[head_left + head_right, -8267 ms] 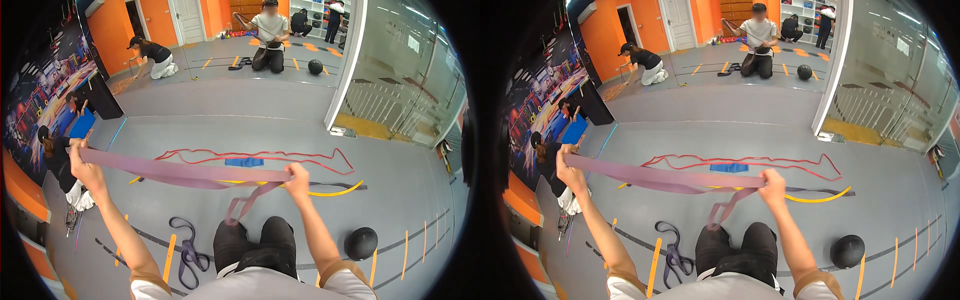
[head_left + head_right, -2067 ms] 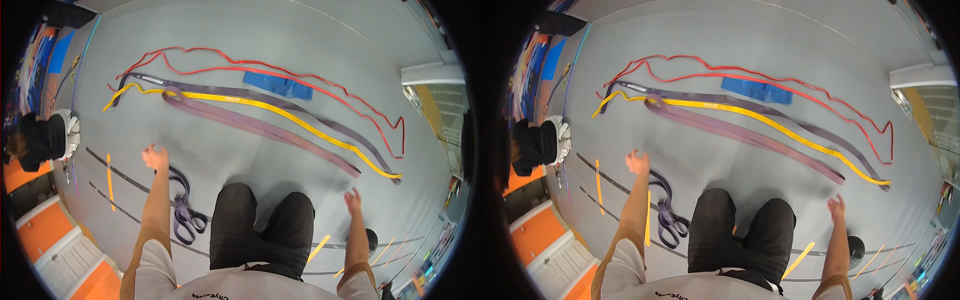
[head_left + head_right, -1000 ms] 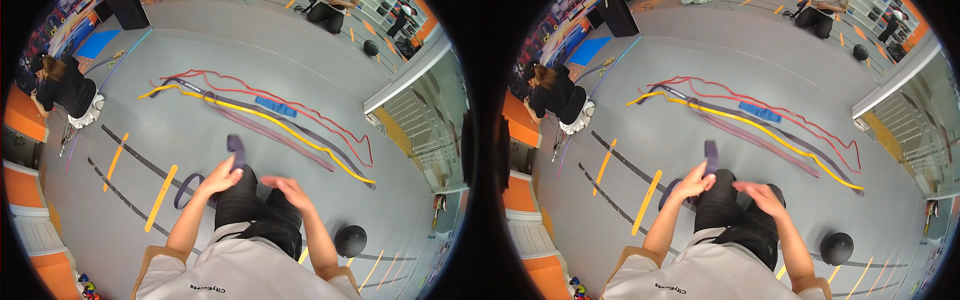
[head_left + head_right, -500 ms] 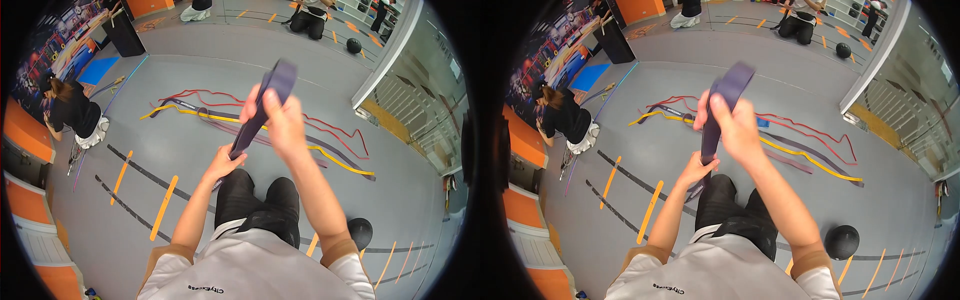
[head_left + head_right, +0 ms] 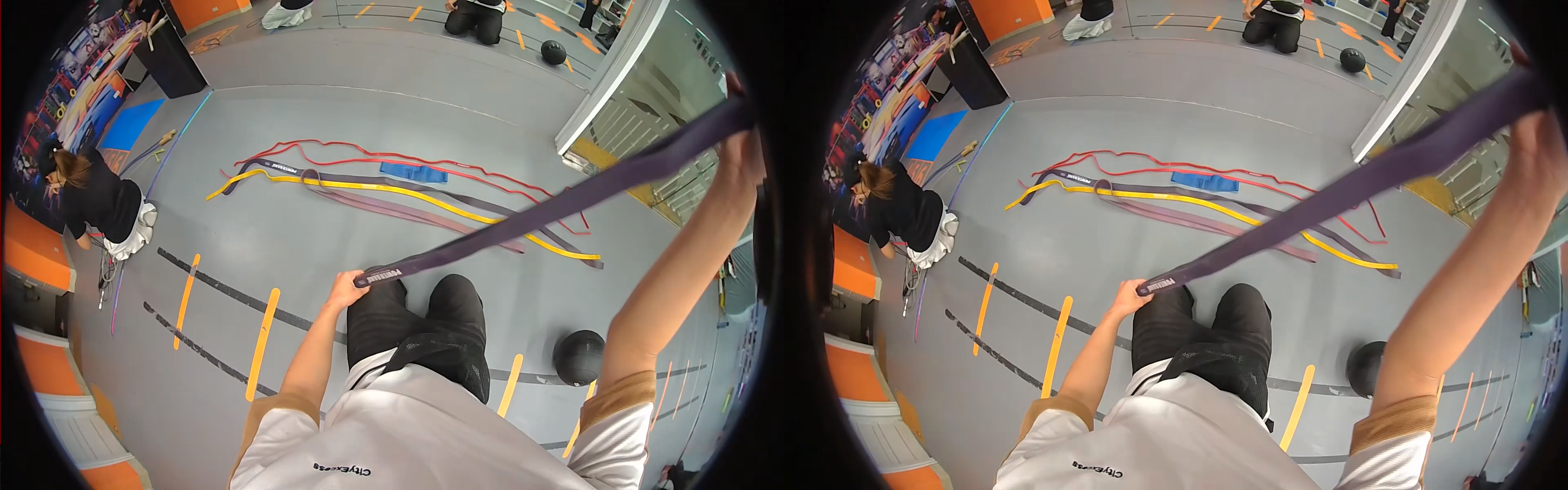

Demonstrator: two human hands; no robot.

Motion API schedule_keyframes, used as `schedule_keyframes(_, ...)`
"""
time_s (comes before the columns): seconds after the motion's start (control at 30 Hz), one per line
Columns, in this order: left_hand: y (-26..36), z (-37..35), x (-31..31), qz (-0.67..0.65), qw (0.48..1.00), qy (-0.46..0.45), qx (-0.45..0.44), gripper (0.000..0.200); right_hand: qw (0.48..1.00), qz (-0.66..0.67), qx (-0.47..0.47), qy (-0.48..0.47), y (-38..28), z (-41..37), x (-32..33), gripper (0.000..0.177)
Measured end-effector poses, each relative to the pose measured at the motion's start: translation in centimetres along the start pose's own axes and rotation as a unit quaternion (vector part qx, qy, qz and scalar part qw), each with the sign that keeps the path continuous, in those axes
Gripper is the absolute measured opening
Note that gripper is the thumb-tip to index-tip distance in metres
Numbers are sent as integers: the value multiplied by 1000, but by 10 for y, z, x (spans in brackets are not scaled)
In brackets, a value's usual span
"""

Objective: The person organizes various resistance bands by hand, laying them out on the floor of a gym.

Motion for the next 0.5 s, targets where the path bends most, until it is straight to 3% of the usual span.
schedule_keyframes(0.03,-5,1,4,19,999,21,-15,29,999,-33,-12,-27,-1,9,27,40)
schedule_keyframes(0.1,-3,-4,13,35,998,39,-26,31,957,158,-135,-203,15,36,132,25)
schedule_keyframes(0.13,15,-7,29,34,999,38,-11,31,989,54,-126,-60,24,21,140,24)
schedule_keyframes(0.17,29,-11,43,34,999,35,5,31,989,-52,-113,84,31,-2,151,22)
schedule_keyframes(0.3,15,-7,92,-44,999,-32,-9,26,957,-112,-153,217,74,-67,238,15)
schedule_keyframes(0.4,10,2,132,-147,987,-30,-54,27,915,-117,-218,318,109,-127,305,22)
schedule_keyframes(0.47,17,4,158,-309,941,-135,28,31,895,-86,-267,348,129,-170,354,32)
schedule_keyframes(0.5,19,5,168,-307,942,-135,30,31,884,-67,-287,364,136,-192,370,36)
Point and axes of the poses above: each hand's wrist, its own z-axis towards the middle knuckle, its own x-axis out of the back of the hand, y = z × x, the point moved 3 cm from there along z, towards the middle knuckle, and after that the axes turned 5 degrees about y, right-handed, at the moved point
